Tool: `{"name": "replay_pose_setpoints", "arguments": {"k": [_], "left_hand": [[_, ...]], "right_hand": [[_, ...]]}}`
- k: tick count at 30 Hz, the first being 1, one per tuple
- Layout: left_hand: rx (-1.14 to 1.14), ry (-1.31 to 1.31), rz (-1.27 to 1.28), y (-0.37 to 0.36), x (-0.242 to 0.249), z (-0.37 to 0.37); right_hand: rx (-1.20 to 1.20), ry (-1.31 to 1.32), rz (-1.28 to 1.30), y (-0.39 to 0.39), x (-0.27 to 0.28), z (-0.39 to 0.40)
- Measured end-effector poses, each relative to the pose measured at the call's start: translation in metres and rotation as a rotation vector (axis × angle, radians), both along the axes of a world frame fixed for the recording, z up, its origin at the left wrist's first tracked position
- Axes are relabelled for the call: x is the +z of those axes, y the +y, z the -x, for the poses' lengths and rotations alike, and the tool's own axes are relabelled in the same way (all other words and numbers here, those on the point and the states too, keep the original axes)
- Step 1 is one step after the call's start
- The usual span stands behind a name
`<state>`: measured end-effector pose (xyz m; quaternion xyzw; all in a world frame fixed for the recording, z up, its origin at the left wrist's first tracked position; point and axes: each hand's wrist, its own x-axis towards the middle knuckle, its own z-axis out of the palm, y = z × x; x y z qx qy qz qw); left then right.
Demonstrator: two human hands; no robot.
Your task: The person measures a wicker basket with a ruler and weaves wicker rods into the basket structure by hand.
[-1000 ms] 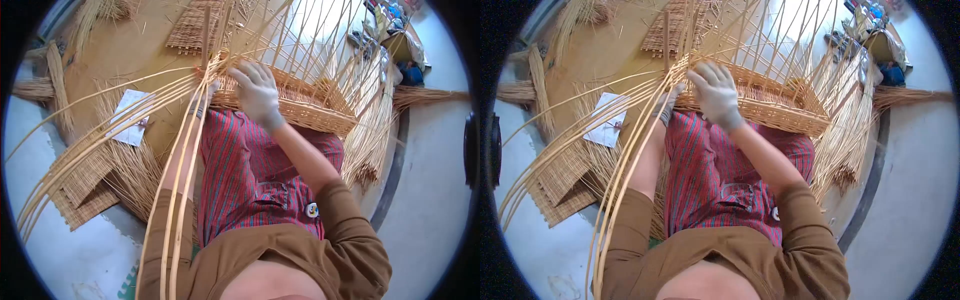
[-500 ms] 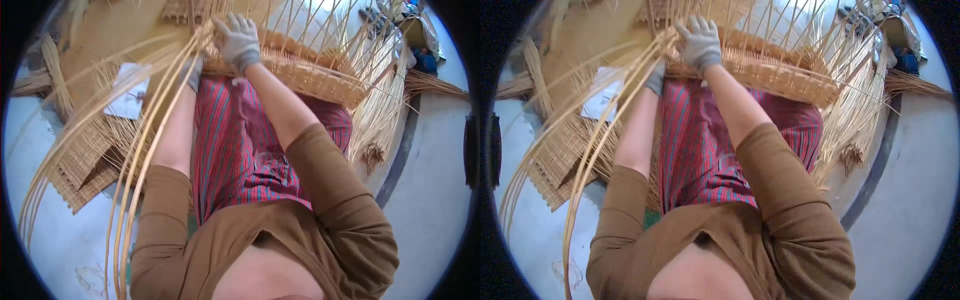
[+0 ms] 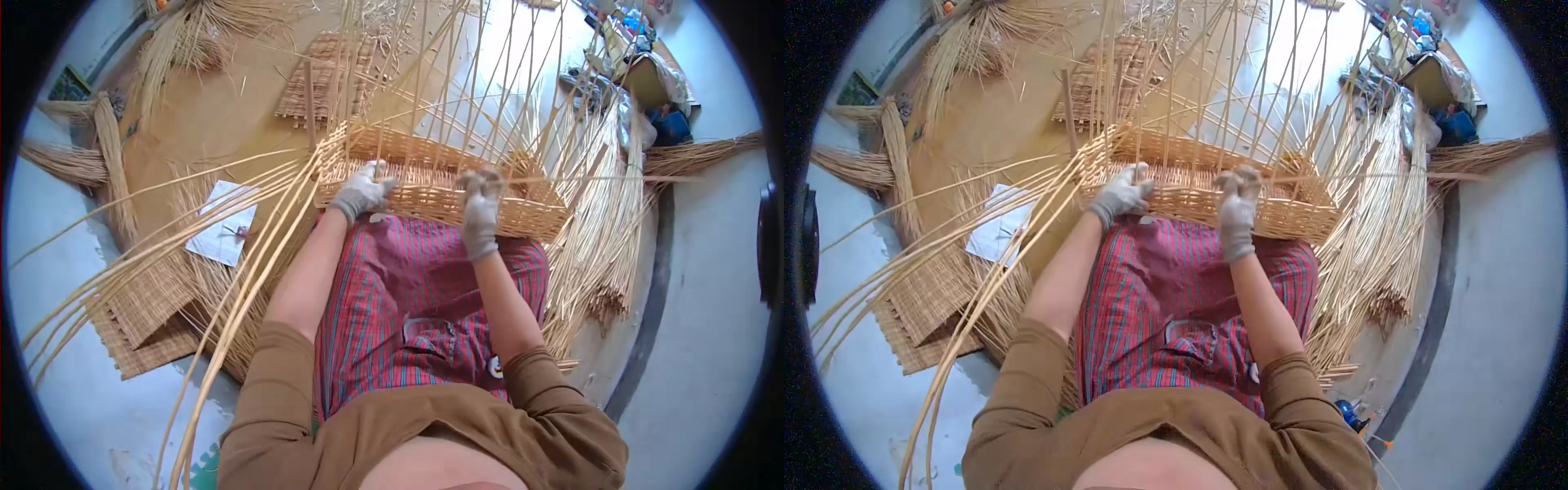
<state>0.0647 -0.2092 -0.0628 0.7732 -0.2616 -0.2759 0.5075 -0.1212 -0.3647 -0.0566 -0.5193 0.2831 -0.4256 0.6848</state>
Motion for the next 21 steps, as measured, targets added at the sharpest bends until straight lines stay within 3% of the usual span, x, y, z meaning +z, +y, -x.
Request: {"name": "replay_pose_setpoints", "arguments": {"k": [1,2,3,4,6,8,11,13,14,16,17,18,19,20,21], "left_hand": [[-0.178,0.44,-0.199,-0.004,0.006,-0.015],[-0.236,0.502,0.05,-0.011,-0.063,-0.034],[-0.224,0.453,-0.03,-0.005,-0.039,-0.024],[-0.172,0.346,0.056,-0.005,-0.048,-0.017],[-0.118,0.232,0.124,-0.007,-0.047,-0.014],[0.09,0.471,0.064,-0.006,-0.019,-0.001],[0.106,0.415,0.077,-0.011,-0.039,-0.01],[0.112,0.561,0.078,-0.006,-0.036,-0.006],[0.078,0.486,0.08,-0.006,-0.039,-0.008],[0.031,0.396,0.102,-0.011,-0.053,-0.012],[0.033,0.408,0.112,-0.013,-0.058,-0.017],[0.011,0.392,0.18,-0.013,-0.065,-0.018],[-0.02,0.376,0.247,-0.011,-0.069,-0.015],[-0.073,0.218,0.128,-0.006,-0.066,-0.014],[-0.084,0.218,0.136,-0.006,-0.054,-0.009]], "right_hand": [[0.001,-0.006,0.016,-0.008,-0.03,0.004],[0.002,0.01,0.114,-0.015,-0.055,0.009],[0.009,0.027,0.205,-0.022,-0.066,0.007],[0.062,-0.038,0.307,-0.023,-0.039,-0.01],[0.191,0.357,0.836,-0.023,0.036,-0.063],[0.188,0.352,0.855,-0.006,0.087,-0.127],[0.131,0.404,0.872,-0.021,0.092,-0.157],[0.026,0.144,0.36,-0.019,0.062,-0.087],[-0.062,-0.076,0.149,-0.029,0.016,-0.057],[-0.115,0.108,-0.179,-0.005,-0.049,0.015],[0.021,0.175,-0.098,0.0,-0.077,0.028],[0.189,0.66,0.084,0.027,-0.021,0.02],[0.238,0.789,0.401,0.041,0.01,0.005],[0.287,0.905,0.731,0.043,0.025,-0.017],[0.355,0.977,0.745,0.034,0.012,-0.038]]}}
